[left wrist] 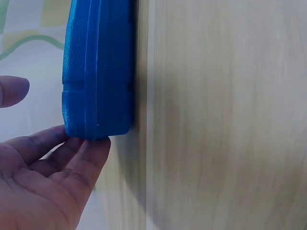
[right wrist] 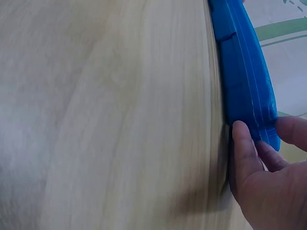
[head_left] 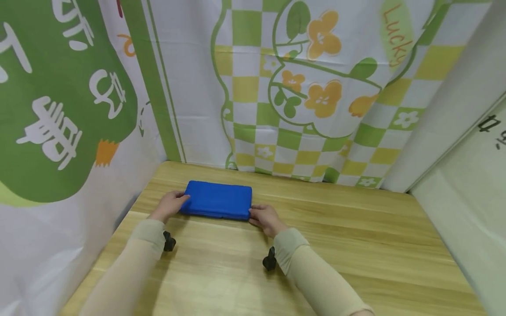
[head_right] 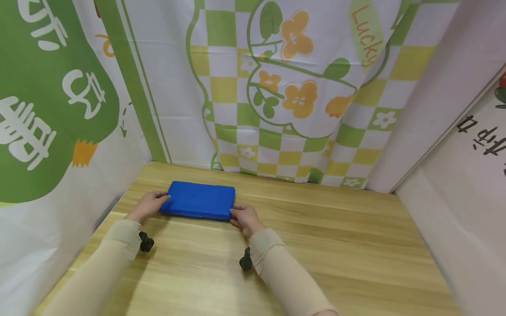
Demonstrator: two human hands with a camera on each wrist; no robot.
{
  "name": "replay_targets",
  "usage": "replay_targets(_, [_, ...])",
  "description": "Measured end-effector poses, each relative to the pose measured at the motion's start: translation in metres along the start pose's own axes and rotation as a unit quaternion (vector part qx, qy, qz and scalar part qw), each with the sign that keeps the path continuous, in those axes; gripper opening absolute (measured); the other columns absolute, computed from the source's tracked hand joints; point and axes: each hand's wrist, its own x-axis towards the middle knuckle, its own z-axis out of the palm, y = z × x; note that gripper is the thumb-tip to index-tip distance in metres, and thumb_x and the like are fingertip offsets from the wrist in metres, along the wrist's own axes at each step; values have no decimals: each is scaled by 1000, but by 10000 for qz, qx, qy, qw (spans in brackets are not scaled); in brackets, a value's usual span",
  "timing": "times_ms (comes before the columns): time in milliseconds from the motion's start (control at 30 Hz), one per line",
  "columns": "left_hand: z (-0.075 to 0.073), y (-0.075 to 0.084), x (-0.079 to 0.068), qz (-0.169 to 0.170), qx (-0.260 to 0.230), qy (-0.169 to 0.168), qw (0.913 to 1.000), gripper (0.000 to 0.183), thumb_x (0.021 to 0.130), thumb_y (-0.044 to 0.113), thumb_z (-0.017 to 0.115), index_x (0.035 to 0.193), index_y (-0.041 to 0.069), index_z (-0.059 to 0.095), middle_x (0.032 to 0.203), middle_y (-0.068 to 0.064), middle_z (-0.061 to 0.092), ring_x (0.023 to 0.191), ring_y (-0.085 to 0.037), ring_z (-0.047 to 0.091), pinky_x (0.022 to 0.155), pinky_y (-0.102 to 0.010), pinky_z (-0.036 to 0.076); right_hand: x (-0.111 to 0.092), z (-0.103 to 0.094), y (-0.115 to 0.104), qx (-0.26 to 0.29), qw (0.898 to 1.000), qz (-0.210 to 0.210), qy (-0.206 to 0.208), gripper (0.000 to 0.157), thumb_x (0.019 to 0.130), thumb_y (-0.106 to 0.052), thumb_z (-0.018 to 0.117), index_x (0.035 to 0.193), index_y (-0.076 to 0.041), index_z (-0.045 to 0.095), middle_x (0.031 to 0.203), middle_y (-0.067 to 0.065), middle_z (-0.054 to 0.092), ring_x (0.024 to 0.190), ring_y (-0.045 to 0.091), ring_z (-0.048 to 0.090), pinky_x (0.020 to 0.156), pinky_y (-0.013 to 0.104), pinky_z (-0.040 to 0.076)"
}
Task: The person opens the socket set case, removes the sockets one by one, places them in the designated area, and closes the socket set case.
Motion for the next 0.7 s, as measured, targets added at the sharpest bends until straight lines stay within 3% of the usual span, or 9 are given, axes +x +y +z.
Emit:
replay_targets(100, [3,1,-2,-6,26,-36,10000,59,108,27,49,146,-18,43,150,-37,43,140,-51,40,113,-59,36,-1,-5,0,-156,9999,-9,42,41,103,4,56,141,18,49,138,33,56,113,28,63,97,38,55])
replay_targets(333, [14,7,-2,136,-16,-143,9998,61,107,27,50,147,-18,42,150,-37,42,140,-52,39,113,-59,36,-7,-20,0,-407,9991,-94,-59,48,104,4,55,149,14,43,146,34,49,127,37,59,101,42,53])
replay_targets(567, [31,19,-7,193,25,-37,9998,58,106,24,52,144,-19,45,148,-37,45,139,-51,42,113,-58,37,-17,-38,-1,-645,9979,41,-95,49,103,3,56,150,11,44,137,31,58,103,22,66,89,34,58])
replay_targets(700, [43,25,-10,292,72,113,9995,57,103,22,53,143,-18,47,144,-36,50,133,-49,49,110,-57,42,-21,-51,-3,-690,9975,76,-104,50,104,2,56,151,11,43,141,31,55,102,20,65,90,35,58])
